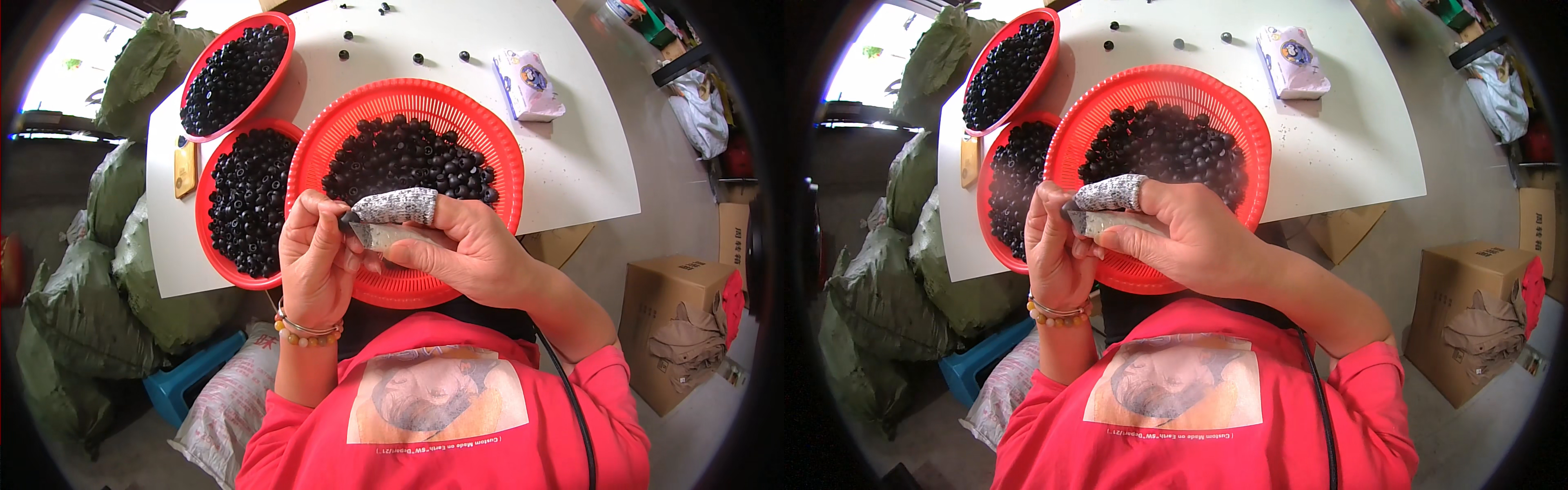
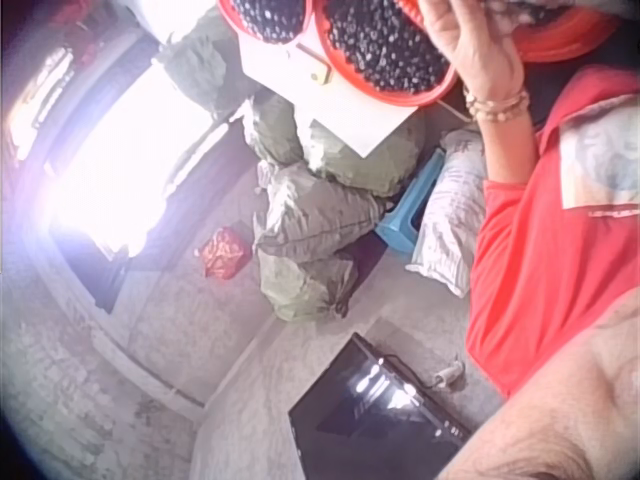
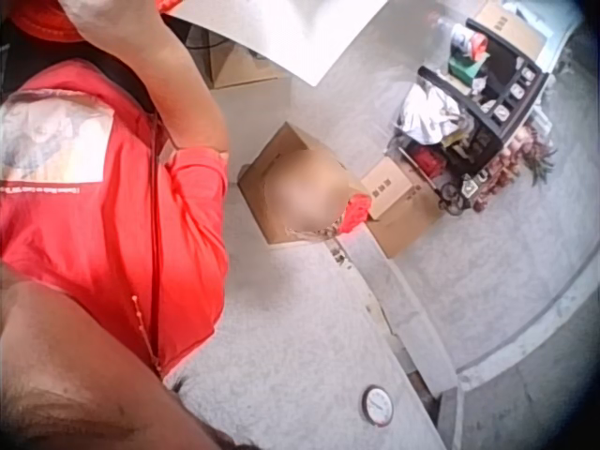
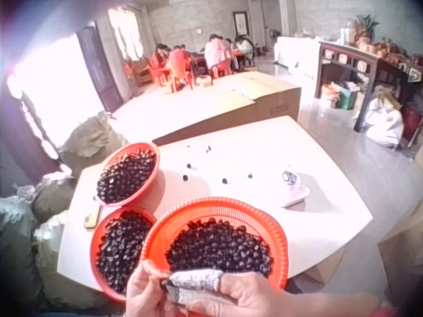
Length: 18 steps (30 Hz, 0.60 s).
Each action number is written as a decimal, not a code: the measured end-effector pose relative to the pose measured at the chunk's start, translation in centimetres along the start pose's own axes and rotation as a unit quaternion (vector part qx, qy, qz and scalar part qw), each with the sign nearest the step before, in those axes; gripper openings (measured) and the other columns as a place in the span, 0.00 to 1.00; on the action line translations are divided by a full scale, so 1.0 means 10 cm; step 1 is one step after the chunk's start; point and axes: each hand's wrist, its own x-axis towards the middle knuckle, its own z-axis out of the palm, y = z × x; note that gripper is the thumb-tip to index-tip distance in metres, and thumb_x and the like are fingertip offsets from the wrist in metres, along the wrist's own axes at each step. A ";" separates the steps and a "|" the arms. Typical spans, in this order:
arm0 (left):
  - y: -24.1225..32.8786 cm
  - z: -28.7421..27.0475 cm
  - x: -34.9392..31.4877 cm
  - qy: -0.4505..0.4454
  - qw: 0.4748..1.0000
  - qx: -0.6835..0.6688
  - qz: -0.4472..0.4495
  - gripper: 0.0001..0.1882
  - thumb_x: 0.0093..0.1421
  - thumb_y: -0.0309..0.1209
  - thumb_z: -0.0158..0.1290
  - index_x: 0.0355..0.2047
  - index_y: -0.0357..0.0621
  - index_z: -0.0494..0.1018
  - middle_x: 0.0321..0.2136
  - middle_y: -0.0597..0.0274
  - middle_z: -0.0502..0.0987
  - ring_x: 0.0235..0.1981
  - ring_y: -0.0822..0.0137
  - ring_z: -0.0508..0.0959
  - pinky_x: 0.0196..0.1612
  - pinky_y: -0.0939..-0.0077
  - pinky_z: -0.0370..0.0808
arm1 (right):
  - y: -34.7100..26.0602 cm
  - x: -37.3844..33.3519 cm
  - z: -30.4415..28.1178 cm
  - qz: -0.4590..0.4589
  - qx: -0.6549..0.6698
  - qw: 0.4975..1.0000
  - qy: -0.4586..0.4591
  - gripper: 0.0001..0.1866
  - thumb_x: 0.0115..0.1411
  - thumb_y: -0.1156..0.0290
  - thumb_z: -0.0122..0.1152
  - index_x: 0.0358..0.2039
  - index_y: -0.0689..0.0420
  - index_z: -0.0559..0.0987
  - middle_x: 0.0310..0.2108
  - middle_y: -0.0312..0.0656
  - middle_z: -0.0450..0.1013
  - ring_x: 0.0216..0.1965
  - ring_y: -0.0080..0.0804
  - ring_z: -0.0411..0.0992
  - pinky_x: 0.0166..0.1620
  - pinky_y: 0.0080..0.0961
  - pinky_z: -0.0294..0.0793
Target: The person uses a small metal tool to remove the pits from black olives. They pick up an olive from a red basket, insert the tool to extract the pit, and place the pitted olive into a second basket. The process is repeated continuously for the duration of the clip.
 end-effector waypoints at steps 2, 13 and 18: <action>-0.01 -0.02 0.00 0.001 1.000 0.013 0.006 0.05 0.59 0.31 0.40 0.30 0.43 0.63 0.22 0.66 0.69 0.13 0.83 0.63 0.14 0.92 0.65 | 0.01 0.00 0.00 -0.003 0.001 1.000 0.008 0.14 0.55 0.74 0.50 0.42 0.63 0.68 0.33 0.38 0.71 0.36 0.19 0.68 0.42 0.16 0.66; -0.07 -0.07 0.02 0.033 0.998 -0.002 0.058 0.03 0.57 0.26 0.43 0.30 0.40 0.64 0.19 0.65 0.71 0.15 0.80 0.69 0.19 0.89 0.70 | 0.07 0.03 0.09 -0.021 -0.009 0.999 0.049 0.13 0.55 0.75 0.48 0.42 0.63 0.68 0.31 0.38 0.71 0.34 0.19 0.69 0.40 0.16 0.67; -0.07 0.01 0.00 0.039 0.995 0.064 0.068 0.04 0.59 0.29 0.42 0.30 0.43 0.64 0.25 0.66 0.72 0.15 0.84 0.63 0.16 0.92 0.60 | 0.08 0.04 0.08 -0.029 -0.021 0.998 0.051 0.11 0.56 0.75 0.47 0.40 0.63 0.68 0.30 0.37 0.71 0.33 0.18 0.68 0.39 0.16 0.67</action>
